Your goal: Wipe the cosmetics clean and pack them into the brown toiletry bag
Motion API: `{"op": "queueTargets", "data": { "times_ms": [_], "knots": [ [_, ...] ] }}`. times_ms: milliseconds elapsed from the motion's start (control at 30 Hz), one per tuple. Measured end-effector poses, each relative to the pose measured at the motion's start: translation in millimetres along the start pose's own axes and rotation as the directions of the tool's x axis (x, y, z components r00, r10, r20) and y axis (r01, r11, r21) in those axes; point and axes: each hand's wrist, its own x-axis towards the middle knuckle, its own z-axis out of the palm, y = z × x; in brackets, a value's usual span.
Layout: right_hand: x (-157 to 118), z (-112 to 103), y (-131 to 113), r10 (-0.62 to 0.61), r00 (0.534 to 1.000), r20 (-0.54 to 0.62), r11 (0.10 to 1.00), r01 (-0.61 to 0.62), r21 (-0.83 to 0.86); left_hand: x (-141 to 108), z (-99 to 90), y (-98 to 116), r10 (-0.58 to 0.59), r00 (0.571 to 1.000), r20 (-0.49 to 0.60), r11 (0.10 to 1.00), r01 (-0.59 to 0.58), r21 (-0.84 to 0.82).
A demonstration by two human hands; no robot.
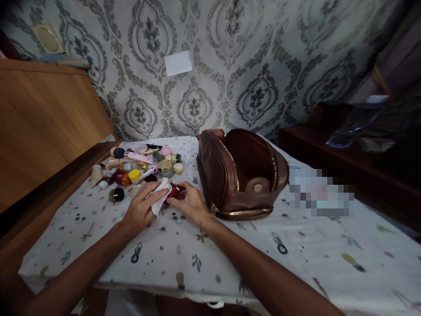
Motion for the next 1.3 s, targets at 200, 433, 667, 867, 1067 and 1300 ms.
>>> {"op": "queueTargets", "data": {
  "times_ms": [200,433,667,867,1067,1300],
  "knots": [
    [-0.9,-1.3,-7.7,0.096,0.995,0.014,0.958,-0.096,0.271,-3.1,2.2,-2.7,-0.055,0.996,-0.064,0.998,0.053,-0.037],
    [-3.5,-0.5,-15.0,0.098,0.991,0.09,0.855,-0.13,0.501,-0.3,-1.7,-3.5,-0.192,0.976,-0.105,0.975,0.177,-0.136],
    [-6.0,-2.3,-23.4,0.06,0.976,0.21,0.805,-0.172,0.568,2.4,-1.9,-6.7,-0.366,0.923,-0.115,0.91,0.33,-0.25],
    [-6.1,-4.3,-24.7,0.011,0.969,0.247,0.823,-0.15,0.547,2.9,-0.5,-8.5,-0.459,0.885,-0.075,0.844,0.408,-0.349],
    [-6.4,-6.4,-22.1,0.002,0.976,0.216,0.871,-0.108,0.479,1.3,0.2,-11.1,-0.482,0.876,-0.03,0.81,0.432,-0.396],
    [-5.9,-8.1,-20.9,-0.015,0.973,0.228,0.917,-0.078,0.391,3.0,-1.7,-11.2,-0.452,0.892,0.031,0.81,0.424,-0.405]
  ]
}}
